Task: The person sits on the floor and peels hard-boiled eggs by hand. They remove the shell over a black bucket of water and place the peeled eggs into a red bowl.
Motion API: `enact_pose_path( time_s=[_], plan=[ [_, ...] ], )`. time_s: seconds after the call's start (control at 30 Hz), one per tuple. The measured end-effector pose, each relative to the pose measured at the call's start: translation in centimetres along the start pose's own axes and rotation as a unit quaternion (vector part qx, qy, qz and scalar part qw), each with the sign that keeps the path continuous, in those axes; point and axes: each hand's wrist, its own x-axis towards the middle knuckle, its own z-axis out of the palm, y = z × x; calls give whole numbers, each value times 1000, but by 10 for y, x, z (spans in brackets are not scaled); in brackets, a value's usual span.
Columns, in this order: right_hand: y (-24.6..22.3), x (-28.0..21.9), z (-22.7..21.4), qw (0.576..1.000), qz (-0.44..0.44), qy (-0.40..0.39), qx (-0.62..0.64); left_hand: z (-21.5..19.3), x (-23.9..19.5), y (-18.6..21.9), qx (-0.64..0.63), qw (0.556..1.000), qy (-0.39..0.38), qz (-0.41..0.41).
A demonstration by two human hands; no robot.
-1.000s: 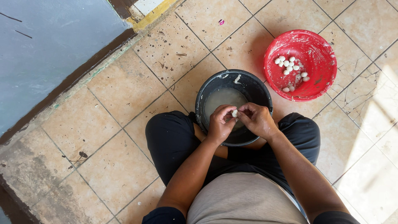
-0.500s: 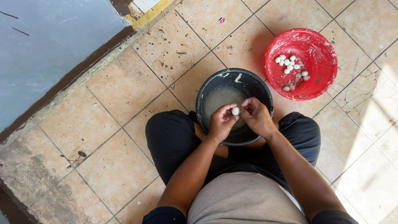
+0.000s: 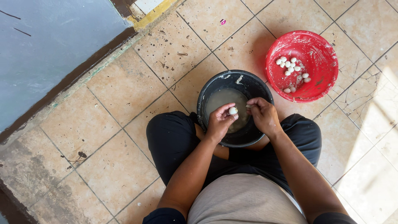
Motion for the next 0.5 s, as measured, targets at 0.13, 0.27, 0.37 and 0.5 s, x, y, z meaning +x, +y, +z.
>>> enact_pose_path(
  time_s=[0.13, 0.27, 0.37, 0.5],
  plan=[
    [-9, -13, 6, 996, -64, -48, -41, 9, -6, -3, 139, 986, 12, 89],
    [-17, -13, 11, 993, -76, -46, -76, 13, -7, 6, 176, 976, 13, 129],
    [-16, -10, 11, 994, -68, -65, -50, 14, -8, 13, 164, 981, 24, 105],
    [-13, -11, 13, 994, -97, -46, -35, 17, -9, 19, 183, 977, 17, 109]
  ],
)
